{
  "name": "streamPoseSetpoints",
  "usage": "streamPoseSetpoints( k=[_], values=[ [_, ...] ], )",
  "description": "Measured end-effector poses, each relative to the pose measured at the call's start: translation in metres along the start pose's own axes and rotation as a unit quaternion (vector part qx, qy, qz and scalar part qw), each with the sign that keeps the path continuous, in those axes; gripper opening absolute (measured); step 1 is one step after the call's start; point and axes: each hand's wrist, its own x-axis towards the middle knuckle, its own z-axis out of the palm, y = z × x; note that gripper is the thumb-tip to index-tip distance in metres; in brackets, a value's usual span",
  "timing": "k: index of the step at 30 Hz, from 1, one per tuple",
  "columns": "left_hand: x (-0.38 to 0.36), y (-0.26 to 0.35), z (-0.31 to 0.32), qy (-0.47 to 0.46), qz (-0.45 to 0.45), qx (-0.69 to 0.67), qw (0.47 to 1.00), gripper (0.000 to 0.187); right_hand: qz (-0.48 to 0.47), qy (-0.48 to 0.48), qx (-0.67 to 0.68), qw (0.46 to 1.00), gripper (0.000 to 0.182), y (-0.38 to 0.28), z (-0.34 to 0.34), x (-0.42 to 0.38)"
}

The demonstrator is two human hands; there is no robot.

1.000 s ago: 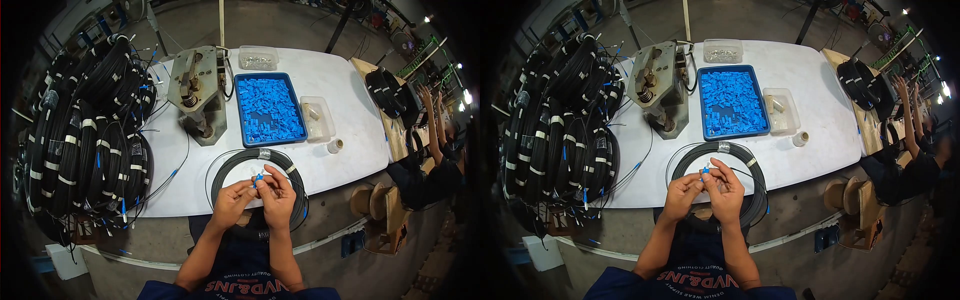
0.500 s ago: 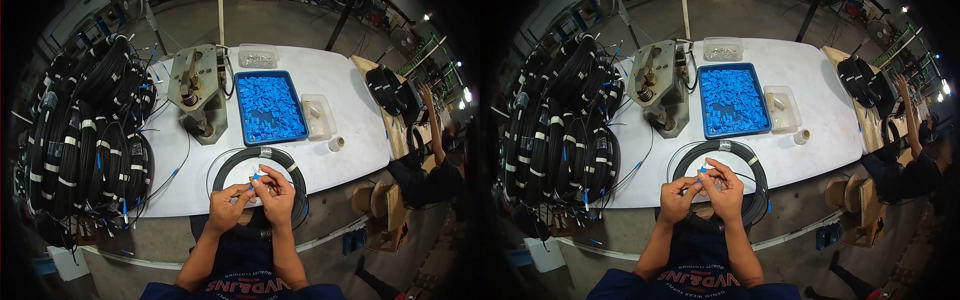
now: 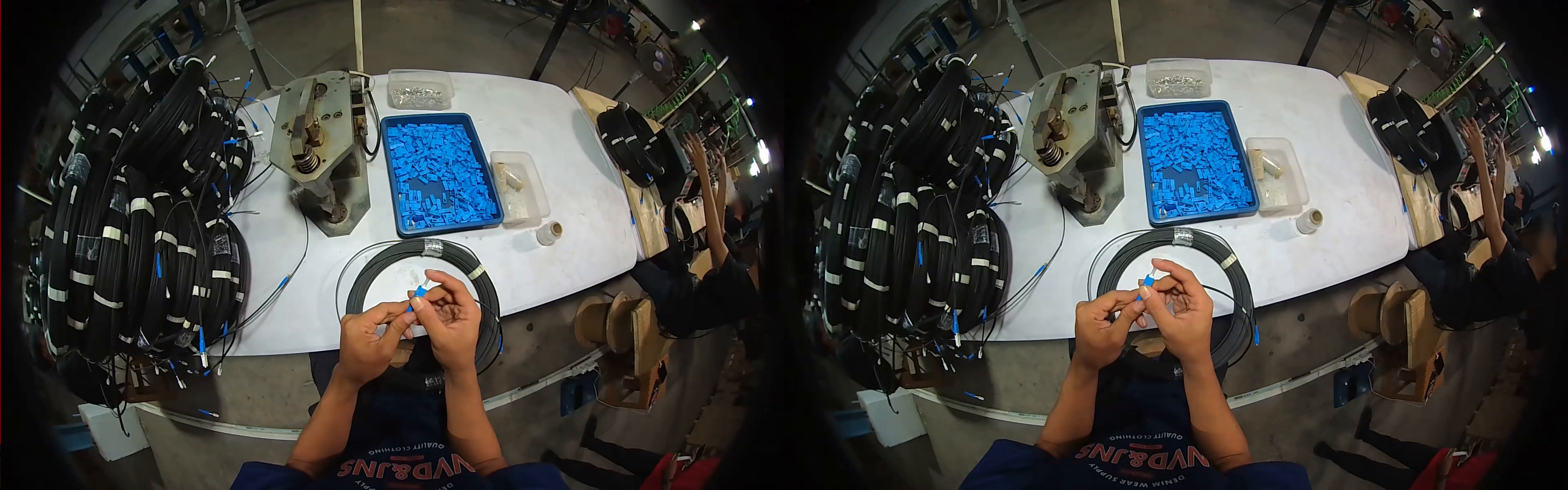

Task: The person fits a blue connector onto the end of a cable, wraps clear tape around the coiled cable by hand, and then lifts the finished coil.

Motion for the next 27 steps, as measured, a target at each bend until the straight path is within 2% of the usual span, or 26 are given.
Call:
streamPoseSetpoints(
  k=[4, 27],
  values=[
    [0.000, -0.002, 0.000, 0.011, -0.001, -0.004, 1.000, 0.017, 0.015, -0.002, 0.011, 1.000, 0.040, 0.002, 0.000, 0.001],
    [0.002, -0.012, 0.003, 0.008, 0.003, -0.008, 1.000, 0.014, 0.012, 0.021, 0.005, 1.000, 0.034, 0.010, -0.002, 0.001]
  ],
)
